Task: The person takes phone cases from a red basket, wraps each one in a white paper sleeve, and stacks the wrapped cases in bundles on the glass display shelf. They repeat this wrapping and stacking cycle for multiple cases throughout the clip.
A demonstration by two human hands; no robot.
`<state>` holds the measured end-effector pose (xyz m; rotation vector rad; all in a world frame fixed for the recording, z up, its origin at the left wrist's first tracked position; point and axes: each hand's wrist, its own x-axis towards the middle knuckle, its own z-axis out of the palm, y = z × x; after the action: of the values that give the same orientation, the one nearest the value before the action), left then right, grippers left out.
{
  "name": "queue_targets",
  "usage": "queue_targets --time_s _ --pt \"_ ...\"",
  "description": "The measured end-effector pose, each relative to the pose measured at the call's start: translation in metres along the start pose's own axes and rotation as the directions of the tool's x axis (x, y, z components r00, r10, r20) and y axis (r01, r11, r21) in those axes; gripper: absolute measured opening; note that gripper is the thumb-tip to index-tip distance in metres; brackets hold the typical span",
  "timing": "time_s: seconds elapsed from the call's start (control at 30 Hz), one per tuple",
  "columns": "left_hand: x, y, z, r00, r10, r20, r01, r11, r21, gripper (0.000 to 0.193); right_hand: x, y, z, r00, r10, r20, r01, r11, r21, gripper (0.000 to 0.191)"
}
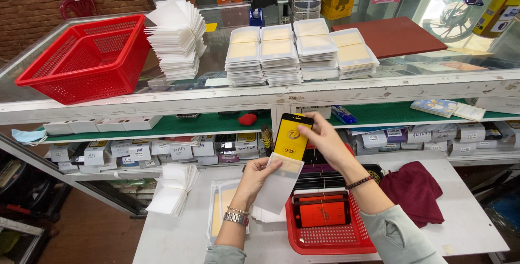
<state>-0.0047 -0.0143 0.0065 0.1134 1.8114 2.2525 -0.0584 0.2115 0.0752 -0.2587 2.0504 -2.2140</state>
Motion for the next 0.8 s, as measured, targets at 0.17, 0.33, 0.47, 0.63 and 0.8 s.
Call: queue_targets --time_s 0.17,0.33,0.47,0.63,0.8 --pt "0.007 0.011 0.001 1.000 -0.025 -0.005 0.025 1.000 0.005 0.028 0.003 0.001 0.007 0.963 -0.266 0.045 0.270 0.949 -0.164 0.036" --pt "0.016 0.024 -0.005 0.990 -0.029 -0.139 0.010 0.991 -0.134 0.030 -0.021 0.025 0.033 0.962 -0.208 0.179 0.268 0.850 -0.453 0.036" --pt "0.009 0.028 -0.021 0.948 -0.010 -0.319 -0.061 0.975 -0.212 0.029 -0.027 0.049 0.065 0.978 0.063 0.199 -0.012 0.969 -0.247 0.072" --pt "-0.015 0.021 -0.072 0.893 0.000 -0.450 -0.016 0.999 -0.031 0.046 -0.029 0.096 0.125 0.902 0.332 0.277 -0.314 0.943 -0.107 0.064" --pt "-0.056 -0.001 -0.131 0.726 -0.063 -0.684 0.329 0.906 0.265 0.073 -0.033 0.142 0.182 0.894 0.427 0.135 -0.381 0.884 -0.271 0.061"
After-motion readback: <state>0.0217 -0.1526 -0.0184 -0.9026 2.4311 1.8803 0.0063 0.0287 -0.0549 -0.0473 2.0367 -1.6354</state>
